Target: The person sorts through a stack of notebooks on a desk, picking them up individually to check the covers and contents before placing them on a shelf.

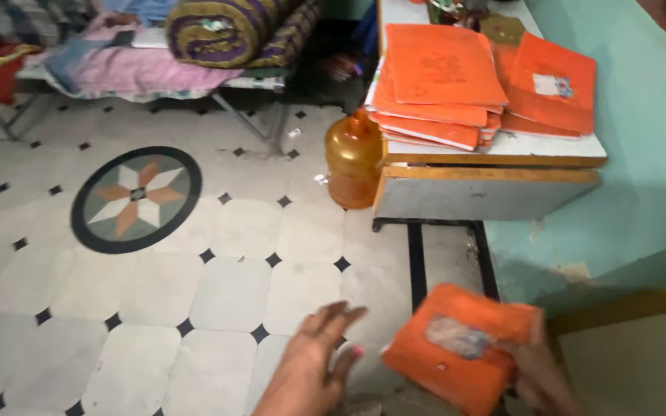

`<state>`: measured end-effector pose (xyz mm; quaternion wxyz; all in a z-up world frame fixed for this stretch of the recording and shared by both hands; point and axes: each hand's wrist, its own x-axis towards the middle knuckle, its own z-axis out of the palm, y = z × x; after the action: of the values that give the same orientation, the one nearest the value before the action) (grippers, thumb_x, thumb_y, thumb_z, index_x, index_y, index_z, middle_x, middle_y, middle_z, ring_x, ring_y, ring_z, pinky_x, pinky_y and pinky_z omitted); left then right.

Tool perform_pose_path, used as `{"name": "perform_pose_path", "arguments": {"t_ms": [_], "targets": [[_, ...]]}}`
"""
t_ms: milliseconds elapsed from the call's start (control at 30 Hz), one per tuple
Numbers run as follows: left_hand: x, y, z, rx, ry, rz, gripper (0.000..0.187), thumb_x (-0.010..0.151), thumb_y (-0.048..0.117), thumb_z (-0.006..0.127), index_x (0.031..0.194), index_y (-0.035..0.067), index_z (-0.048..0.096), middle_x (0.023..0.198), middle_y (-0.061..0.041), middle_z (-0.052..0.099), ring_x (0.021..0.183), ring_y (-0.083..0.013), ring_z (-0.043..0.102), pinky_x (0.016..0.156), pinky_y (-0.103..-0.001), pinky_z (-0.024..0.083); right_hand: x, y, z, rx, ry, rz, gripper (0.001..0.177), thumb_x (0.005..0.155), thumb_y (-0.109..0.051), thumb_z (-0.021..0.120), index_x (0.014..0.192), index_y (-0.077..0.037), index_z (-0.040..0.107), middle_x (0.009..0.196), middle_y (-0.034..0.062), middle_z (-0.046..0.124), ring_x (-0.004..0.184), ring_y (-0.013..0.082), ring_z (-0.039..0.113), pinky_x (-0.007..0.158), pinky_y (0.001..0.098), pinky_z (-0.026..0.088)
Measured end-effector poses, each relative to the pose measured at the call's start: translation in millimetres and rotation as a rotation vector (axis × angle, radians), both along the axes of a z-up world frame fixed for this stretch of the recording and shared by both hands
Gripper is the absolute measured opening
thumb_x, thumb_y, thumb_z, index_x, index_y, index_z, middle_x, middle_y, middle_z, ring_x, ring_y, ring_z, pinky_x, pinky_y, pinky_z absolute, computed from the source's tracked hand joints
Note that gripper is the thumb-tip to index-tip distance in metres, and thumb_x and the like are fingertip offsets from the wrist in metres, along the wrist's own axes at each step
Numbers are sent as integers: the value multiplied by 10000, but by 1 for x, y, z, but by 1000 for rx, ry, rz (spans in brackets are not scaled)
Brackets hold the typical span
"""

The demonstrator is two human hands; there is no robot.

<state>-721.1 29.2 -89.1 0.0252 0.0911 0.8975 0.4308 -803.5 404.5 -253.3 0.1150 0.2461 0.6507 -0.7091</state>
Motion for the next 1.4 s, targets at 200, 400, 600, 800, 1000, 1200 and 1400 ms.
{"name": "perform_pose_path", "arguments": {"t_ms": [200,400,600,800,1000,1200,1400], "targets": [[-81,-15,0,-78,-93,161,549,843,123,743,1379,178,633,1369,-140,635,1192,-366,607,961,-429,514,-31,56,46,398,349,-170,855,743,167,536,1519,-106,301,1294,154,465,1124,329,548,711,504,559],[-204,22,1,-65,168,103,464,848,101,718,1307,103,644,1281,-196,662,1119,-410,654,923,-439,544,-115,121,74,360,493,-181,742,857,80,580,1551,-69,361,1370,81,525,1244,243,556,930,404,536],[-342,88,5,-143,356,376,482,869,111,728,1331,51,603,1328,-240,614,1179,-452,593,955,-492,506,-248,209,114,119,348,-180,591,927,-13,598,1495,-85,452,1360,86,603,1195,242,620,931,450,560],[-452,108,-1,-277,532,544,552,881,183,734,1400,75,581,1402,-291,531,1201,-489,540,1001,-547,462,-382,264,142,-78,553,75,609,1010,-40,561,1602,-88,426,1455,86,599,1246,234,622,979,425,537],[-523,122,-28,-373,250,657,639,903,430,747,1422,117,546,1348,-249,534,1214,-471,497,933,-647,425,-513,252,116,-68,532,162,669,961,16,560,1596,-132,410,1442,68,597,1276,217,623,1026,426,537],[-536,115,-23,-426,-4,720,797,741,446,824,1408,130,524,1351,-164,522,1294,-408,429,892,-667,408,-582,229,68,-116,317,161,664,901,19,549,1524,-183,439,1393,75,623,1221,249,649,979,470,555],[-550,108,-7,-410,-182,736,804,725,416,835,1417,144,529,1383,-186,504,1284,-412,451,952,-736,320,-606,222,24,-114,391,171,551,931,13,606,1467,-69,506,1357,108,639,1195,272,666,999,467,566]]}}
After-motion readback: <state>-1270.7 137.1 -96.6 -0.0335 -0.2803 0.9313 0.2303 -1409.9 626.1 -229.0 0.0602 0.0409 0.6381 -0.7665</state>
